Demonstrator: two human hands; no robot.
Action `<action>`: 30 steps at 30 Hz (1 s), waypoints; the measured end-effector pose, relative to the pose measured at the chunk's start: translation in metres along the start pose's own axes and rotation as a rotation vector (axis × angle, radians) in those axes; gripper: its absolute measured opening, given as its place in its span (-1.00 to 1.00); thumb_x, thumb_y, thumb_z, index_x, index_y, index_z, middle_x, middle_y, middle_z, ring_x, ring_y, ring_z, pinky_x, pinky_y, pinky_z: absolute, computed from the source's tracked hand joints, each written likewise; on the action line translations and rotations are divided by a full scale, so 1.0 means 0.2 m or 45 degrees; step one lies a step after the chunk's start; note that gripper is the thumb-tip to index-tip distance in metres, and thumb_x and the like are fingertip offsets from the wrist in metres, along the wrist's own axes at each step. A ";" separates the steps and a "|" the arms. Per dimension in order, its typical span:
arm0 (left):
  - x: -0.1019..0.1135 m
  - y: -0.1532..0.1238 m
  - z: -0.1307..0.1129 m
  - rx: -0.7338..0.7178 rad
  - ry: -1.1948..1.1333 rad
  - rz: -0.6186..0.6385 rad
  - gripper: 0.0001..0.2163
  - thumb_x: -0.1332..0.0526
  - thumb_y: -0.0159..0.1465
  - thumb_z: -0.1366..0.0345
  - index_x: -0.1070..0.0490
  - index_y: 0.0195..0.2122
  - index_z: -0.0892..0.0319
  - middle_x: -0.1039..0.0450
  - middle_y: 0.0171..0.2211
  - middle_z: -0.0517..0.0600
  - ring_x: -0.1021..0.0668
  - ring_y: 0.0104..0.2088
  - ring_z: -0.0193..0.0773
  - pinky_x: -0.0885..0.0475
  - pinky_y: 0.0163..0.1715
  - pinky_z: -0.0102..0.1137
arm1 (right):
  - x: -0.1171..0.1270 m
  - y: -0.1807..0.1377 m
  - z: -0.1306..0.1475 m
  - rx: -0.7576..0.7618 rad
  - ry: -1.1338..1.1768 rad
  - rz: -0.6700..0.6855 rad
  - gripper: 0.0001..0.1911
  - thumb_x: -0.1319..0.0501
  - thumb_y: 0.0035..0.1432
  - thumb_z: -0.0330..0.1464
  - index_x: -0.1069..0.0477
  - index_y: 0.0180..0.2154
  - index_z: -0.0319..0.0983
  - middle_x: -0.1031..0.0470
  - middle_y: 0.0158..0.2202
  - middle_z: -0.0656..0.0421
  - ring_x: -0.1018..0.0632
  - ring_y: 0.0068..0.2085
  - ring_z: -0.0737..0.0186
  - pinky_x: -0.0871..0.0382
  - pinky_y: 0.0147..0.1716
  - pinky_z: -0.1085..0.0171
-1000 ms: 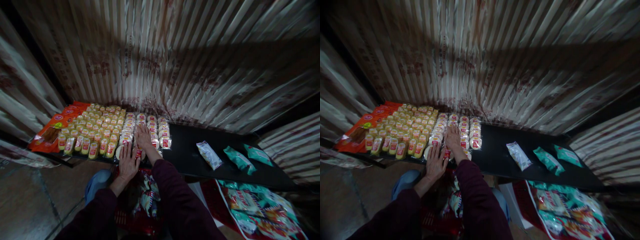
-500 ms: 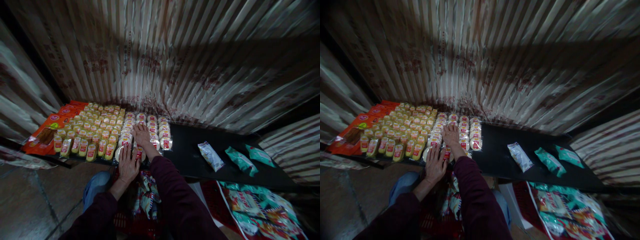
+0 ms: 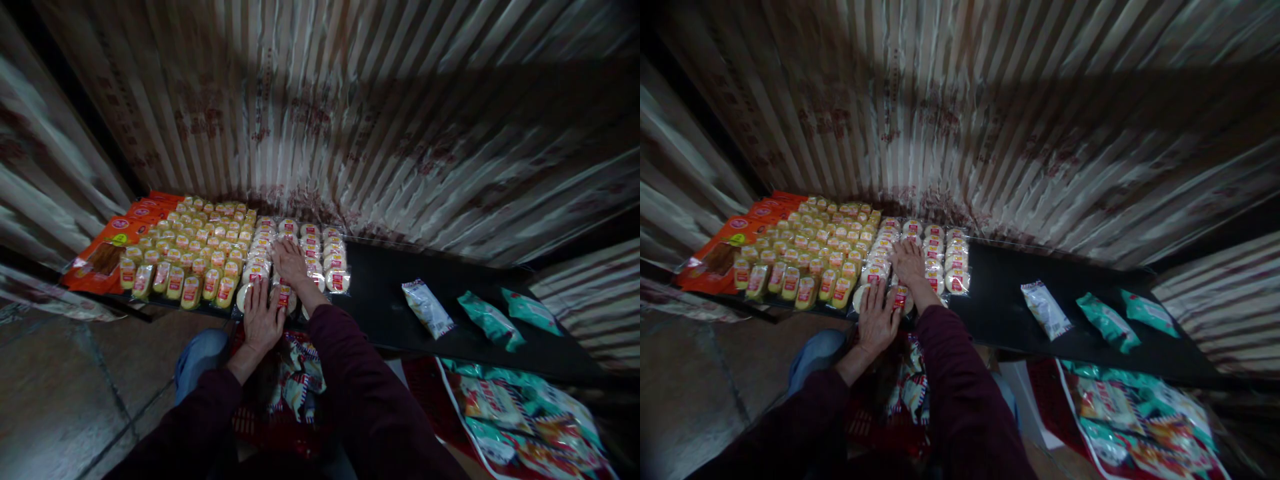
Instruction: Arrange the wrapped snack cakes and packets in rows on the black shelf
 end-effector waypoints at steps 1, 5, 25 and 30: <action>0.00 0.00 0.00 0.000 -0.004 -0.004 -0.50 -0.10 0.25 0.30 -0.15 0.23 0.18 0.20 0.35 0.12 0.11 0.33 0.03 0.04 0.25 0.05 | 0.02 -0.01 -0.01 0.005 0.018 -0.024 -0.56 0.06 0.31 -0.24 -0.27 0.14 -0.20 -0.26 0.21 0.05 -0.19 0.25 0.06 0.01 0.22 -0.01; 0.00 -0.02 0.01 -0.009 -0.008 0.002 -0.48 -0.07 0.27 0.28 -0.08 0.27 0.17 0.22 0.35 0.11 0.12 0.34 0.00 0.07 0.26 0.04 | 0.13 -0.11 -0.05 -0.067 0.120 -0.250 -0.53 0.13 0.32 -0.27 -0.23 0.16 -0.31 -0.18 0.25 -0.02 -0.14 0.28 0.09 0.01 0.24 0.02; -0.05 0.01 0.10 0.145 -0.193 -0.089 -0.41 0.03 0.33 0.34 0.25 0.34 0.20 0.39 0.36 0.21 0.26 0.33 0.02 0.00 0.23 0.08 | -0.02 -0.52 0.15 -0.092 0.378 -0.413 -0.49 0.22 0.33 -0.28 -0.12 0.20 -0.33 -0.07 0.29 -0.05 0.01 0.34 0.12 -0.05 0.24 -0.09; -0.03 0.00 0.11 0.141 -0.211 -0.093 -0.44 0.08 0.34 0.36 0.25 0.34 0.19 0.25 0.36 0.20 0.24 0.34 -0.02 0.01 0.24 0.07 | 0.00 -0.50 0.17 -0.040 0.310 -0.414 -0.50 0.20 0.33 -0.30 -0.12 0.21 -0.32 -0.12 0.28 -0.02 -0.01 0.33 0.13 -0.04 0.24 -0.07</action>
Point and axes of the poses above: each hand's wrist, its own y-axis towards the middle knuckle, its own x-axis out of the back of the hand, z = x × y, the point moved 5 cm from there along y, towards the middle knuckle
